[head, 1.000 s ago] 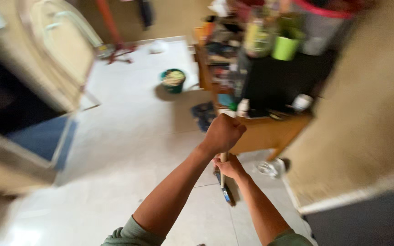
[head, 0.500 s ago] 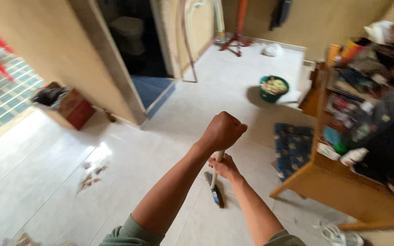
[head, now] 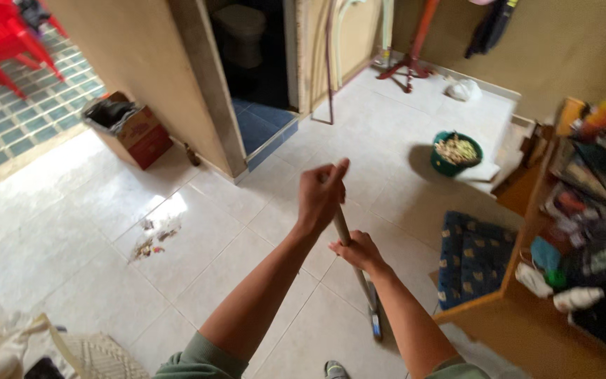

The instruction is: The person sweeps the floor with a broom, gathers debris into a pile, and then handles an iron by its cord and body near a desk.

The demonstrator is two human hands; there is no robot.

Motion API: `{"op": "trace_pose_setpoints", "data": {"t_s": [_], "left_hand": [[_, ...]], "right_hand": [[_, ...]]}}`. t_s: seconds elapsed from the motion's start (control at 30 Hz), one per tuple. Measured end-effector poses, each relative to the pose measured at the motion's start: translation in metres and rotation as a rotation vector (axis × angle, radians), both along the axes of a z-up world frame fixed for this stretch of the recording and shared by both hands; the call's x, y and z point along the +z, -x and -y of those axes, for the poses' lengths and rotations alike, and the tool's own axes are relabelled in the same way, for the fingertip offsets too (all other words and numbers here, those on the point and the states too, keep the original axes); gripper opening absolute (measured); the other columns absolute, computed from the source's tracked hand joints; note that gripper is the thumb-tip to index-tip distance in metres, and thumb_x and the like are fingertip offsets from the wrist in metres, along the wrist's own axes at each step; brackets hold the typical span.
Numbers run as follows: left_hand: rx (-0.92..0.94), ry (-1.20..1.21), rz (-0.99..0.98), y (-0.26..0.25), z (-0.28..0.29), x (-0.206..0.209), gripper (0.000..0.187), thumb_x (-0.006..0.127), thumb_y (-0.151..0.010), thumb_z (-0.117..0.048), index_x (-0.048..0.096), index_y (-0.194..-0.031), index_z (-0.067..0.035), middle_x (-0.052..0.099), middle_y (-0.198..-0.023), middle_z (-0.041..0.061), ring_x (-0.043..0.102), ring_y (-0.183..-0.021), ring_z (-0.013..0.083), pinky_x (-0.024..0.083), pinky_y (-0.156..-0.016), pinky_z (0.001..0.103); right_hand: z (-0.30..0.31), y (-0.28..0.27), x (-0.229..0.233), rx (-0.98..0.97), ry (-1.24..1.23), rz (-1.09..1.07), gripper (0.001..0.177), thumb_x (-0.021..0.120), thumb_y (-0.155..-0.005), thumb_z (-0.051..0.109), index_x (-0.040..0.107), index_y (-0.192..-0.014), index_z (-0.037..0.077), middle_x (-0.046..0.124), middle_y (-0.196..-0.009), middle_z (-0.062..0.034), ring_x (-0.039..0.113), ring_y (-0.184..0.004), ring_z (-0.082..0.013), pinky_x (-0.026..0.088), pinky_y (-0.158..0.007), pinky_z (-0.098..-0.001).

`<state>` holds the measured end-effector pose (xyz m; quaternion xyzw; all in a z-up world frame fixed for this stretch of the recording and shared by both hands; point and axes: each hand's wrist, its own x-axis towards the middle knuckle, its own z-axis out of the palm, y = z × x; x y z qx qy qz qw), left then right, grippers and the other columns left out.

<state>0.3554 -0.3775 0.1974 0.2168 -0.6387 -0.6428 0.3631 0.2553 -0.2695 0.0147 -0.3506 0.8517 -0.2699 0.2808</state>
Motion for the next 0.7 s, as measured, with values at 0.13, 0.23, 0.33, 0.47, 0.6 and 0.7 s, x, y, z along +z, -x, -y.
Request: {"op": "trace_pose_setpoints", "data": {"t_s": [0.13,0.23,0.33,0.47,0.6,0.7], "left_hand": [[-0.018,0.03,0.119,0.011,0.012,-0.007,0.053,0.071,-0.094,-0.033,0.054,-0.052,-0.006,0.053,-0.046,0.002,0.052,-0.041,0.0099,0.041,-0.042,0.028],[0.0,0.083,0.241,0.009,0.032,0.004,0.054,0.068,-0.095,-0.031,0.056,-0.049,-0.006,0.049,-0.042,0.002,0.048,-0.038,0.0123,0.037,-0.04,0.03],[0.034,0.104,0.248,0.001,0.046,0.013,0.054,0.068,-0.095,-0.028,0.051,-0.048,-0.005,0.047,-0.042,0.0,0.047,-0.038,0.0101,0.038,-0.038,0.03],[0.138,0.379,0.348,-0.012,0.061,0.017,0.059,0.068,-0.1,-0.029,0.047,-0.05,-0.003,0.038,-0.045,0.002,0.032,-0.043,0.0117,0.031,-0.041,0.032],[0.158,0.267,0.316,-0.03,0.081,0.033,0.051,0.068,-0.096,-0.032,0.06,-0.053,-0.006,0.051,-0.043,-0.001,0.048,-0.037,0.0094,0.039,-0.038,0.029],[0.189,0.271,0.212,-0.042,0.103,0.034,0.047,0.068,-0.098,-0.031,0.065,-0.057,-0.008,0.055,-0.044,0.0,0.054,-0.039,0.0085,0.042,-0.041,0.027]], "right_hand": [[0.014,0.019,-0.013,0.164,0.081,0.086,0.031,0.071,-0.081,0.037,0.077,-0.076,0.006,0.078,-0.075,-0.009,0.073,-0.075,-0.0198,0.057,-0.077,-0.0375],[0.049,0.01,-0.014,0.224,-0.03,0.09,0.04,0.064,-0.091,0.042,0.075,-0.071,0.009,0.076,-0.073,-0.0047,0.072,-0.077,-0.0171,0.053,-0.081,-0.0353],[0.081,-0.005,-0.011,0.28,0.152,0.1,0.044,0.064,-0.091,0.039,0.07,-0.064,0.004,0.073,-0.067,-0.0075,0.071,-0.072,-0.0209,0.055,-0.078,-0.0364],[0.119,-0.026,-0.003,0.322,0.199,0.154,0.051,0.062,-0.095,0.042,0.066,-0.066,0.001,0.071,-0.066,-0.0139,0.07,-0.07,-0.0274,0.055,-0.075,-0.0412],[0.144,-0.036,0.009,0.341,0.123,0.047,0.047,0.06,-0.094,0.044,0.07,-0.073,0.003,0.072,-0.073,-0.0209,0.073,-0.078,-0.0377,0.055,-0.081,-0.0454],[0.154,-0.033,0.004,0.305,0.2,-0.076,0.041,0.066,-0.088,0.044,0.074,-0.082,0.004,0.071,-0.084,-0.027,0.069,-0.09,-0.0442,0.054,-0.085,-0.0487]]}}
